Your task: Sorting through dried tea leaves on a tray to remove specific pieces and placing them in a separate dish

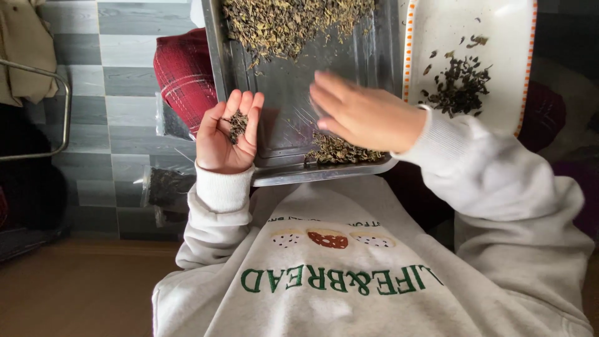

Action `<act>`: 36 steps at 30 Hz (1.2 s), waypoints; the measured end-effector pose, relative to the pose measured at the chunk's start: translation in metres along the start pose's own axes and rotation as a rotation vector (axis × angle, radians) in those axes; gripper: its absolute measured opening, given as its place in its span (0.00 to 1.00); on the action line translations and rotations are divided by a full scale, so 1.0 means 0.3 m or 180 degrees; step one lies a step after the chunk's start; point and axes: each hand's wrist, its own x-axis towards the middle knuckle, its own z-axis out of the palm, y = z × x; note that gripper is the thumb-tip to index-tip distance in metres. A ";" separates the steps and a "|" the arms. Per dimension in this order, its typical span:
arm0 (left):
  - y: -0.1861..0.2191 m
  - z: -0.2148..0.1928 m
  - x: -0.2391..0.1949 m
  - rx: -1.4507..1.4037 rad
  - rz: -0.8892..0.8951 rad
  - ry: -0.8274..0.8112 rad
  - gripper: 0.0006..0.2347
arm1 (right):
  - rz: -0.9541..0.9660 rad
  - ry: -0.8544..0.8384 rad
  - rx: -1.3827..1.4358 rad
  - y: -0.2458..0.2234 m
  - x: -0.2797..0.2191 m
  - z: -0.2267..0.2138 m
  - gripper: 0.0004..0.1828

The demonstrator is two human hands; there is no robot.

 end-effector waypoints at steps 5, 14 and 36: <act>-0.001 -0.007 0.020 0.0085 0.0057 -0.0126 0.17 | 0.0283 -0.0130 -0.0370 -0.044 0.013 0.045 0.55; -0.014 0.012 0.021 -0.0042 0.0119 0.0390 0.16 | -0.0583 -0.0147 -0.0089 -0.070 0.117 0.045 0.54; -0.838 0.738 0.527 0.5412 -0.1393 -0.1233 0.48 | -0.0403 0.2494 0.0079 -0.047 -0.218 0.202 0.16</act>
